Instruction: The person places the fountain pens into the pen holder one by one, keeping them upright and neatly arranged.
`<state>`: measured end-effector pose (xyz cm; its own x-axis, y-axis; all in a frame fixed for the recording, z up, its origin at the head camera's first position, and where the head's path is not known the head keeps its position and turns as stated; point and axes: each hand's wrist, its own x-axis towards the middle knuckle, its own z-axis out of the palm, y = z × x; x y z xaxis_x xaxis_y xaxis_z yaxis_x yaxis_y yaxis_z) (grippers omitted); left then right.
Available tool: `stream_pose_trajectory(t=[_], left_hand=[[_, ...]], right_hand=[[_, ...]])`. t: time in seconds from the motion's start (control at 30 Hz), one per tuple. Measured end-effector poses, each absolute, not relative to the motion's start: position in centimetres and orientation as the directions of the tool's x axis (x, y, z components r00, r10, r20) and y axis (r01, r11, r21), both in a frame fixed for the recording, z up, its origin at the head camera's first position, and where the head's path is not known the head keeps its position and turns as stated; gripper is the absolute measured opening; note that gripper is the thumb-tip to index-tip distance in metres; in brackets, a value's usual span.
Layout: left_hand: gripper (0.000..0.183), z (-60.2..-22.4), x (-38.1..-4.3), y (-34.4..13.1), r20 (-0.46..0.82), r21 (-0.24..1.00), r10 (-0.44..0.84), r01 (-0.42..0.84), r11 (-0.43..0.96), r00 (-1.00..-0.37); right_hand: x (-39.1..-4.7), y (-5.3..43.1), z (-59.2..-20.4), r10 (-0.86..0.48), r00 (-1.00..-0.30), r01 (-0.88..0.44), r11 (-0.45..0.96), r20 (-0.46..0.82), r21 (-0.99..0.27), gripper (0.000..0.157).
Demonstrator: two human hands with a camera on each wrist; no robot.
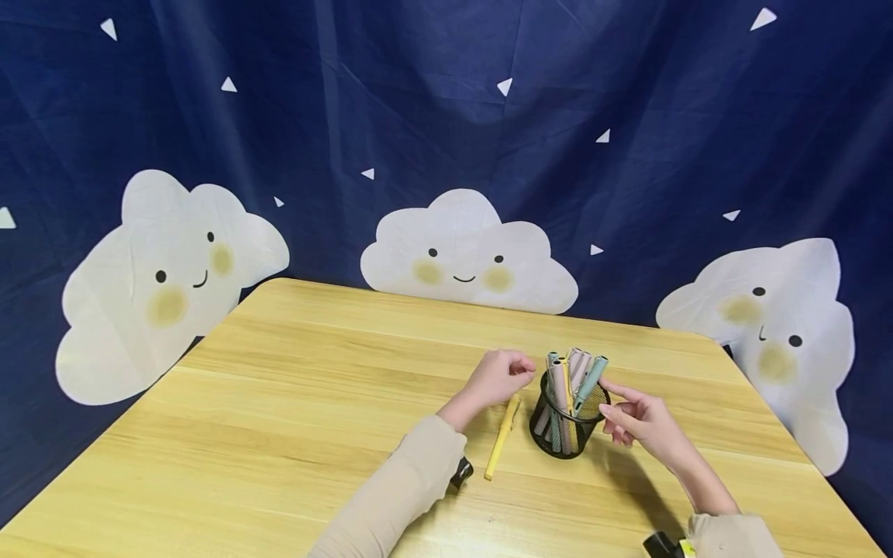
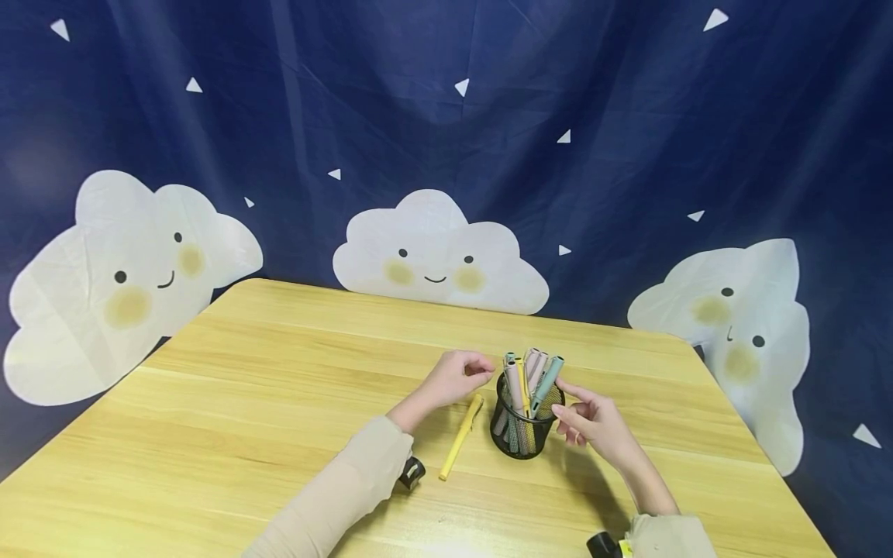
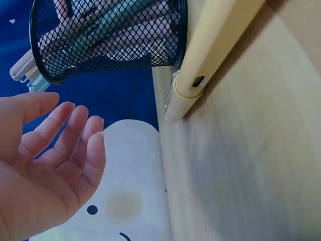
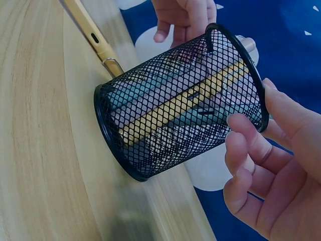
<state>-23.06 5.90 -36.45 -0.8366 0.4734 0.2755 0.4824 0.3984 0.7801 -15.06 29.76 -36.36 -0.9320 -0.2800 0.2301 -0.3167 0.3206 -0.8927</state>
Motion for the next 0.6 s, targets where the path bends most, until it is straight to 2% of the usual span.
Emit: stream_pose_trajectory(t=[0.27,0.6], left_hand=[[0.019,-36.32,-23.14,5.62,0.205,0.744,0.519,0.477,0.467,-0.83],[0.023,-36.46,-23.2,5.57,0.094,0.655,0.499,0.431,0.62,-0.861]], right_hand=[[-14.99,29.76,-36.44,-0.28,-0.93,-0.321,0.31,0.237,-0.895,0.046],[-14.93,29.69,-36.32,-0.279,-0.935,-0.307,0.317,0.221,-0.897,0.047]])
